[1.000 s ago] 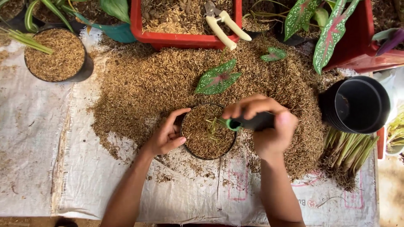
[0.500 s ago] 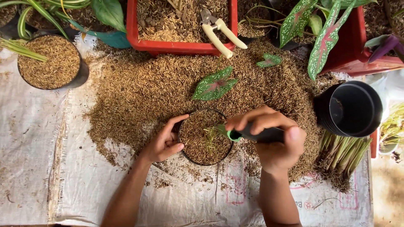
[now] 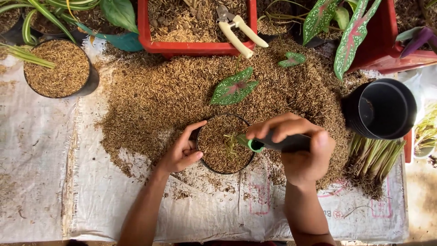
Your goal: The person places a plant cutting into a black pot and uses a small trowel to scoop and add soil around the base. They then use a spray bottle to water the plant and continue adding more soil with the trowel to fill the pot.
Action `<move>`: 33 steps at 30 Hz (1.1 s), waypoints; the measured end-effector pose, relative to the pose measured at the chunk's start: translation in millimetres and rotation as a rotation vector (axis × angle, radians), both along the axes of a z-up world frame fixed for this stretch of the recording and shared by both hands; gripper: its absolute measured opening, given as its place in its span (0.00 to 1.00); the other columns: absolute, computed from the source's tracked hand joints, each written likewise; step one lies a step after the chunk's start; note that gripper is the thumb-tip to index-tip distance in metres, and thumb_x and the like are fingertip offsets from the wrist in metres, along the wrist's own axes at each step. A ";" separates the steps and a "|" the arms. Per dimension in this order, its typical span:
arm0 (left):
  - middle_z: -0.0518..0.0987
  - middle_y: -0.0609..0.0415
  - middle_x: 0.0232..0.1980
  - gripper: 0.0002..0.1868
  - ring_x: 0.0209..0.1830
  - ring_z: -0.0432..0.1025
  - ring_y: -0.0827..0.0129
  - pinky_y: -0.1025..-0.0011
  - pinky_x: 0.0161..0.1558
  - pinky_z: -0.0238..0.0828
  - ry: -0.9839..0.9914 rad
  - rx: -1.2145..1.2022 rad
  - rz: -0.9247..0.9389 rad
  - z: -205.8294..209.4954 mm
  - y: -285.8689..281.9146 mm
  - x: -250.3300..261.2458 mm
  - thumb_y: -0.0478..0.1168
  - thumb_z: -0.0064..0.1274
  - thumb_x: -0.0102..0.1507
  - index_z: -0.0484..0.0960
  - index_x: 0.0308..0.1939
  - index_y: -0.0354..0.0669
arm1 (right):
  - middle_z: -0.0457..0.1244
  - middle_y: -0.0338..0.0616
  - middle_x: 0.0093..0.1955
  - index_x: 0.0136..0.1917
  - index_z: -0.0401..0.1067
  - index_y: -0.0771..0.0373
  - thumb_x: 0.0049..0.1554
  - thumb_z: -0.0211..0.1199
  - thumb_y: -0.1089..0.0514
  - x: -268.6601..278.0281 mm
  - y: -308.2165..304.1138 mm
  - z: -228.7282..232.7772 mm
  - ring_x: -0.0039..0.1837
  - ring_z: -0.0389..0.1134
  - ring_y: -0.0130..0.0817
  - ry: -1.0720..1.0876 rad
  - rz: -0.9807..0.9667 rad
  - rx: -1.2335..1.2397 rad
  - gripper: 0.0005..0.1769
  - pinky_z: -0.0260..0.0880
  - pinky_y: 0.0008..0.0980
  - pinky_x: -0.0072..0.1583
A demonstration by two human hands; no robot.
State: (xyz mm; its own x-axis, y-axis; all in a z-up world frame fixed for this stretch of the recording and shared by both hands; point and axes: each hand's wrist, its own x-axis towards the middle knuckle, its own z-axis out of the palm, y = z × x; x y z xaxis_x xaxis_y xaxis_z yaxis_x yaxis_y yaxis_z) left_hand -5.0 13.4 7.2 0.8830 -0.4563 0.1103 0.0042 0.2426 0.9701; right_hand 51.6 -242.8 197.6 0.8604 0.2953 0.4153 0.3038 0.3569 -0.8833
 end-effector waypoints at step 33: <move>0.64 0.67 0.20 0.41 0.12 0.55 0.78 0.82 0.12 0.45 0.006 -0.097 -0.028 0.5 2.7 10.9 0.31 0.52 0.58 0.50 0.73 0.38 | 0.70 0.52 0.44 0.46 0.72 0.65 0.73 0.42 0.50 -8.4 -0.3 -11.7 0.46 0.78 0.43 -0.211 -0.005 0.016 0.23 0.93 0.43 0.48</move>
State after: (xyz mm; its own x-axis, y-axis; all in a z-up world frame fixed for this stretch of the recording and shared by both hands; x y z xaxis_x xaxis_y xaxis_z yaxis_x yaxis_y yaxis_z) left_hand 5.9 16.1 7.7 0.8708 -0.4684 0.1496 0.0185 0.3352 0.9420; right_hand 43.2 -243.1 186.0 0.7554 0.2832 0.5909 0.4831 0.3685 -0.7942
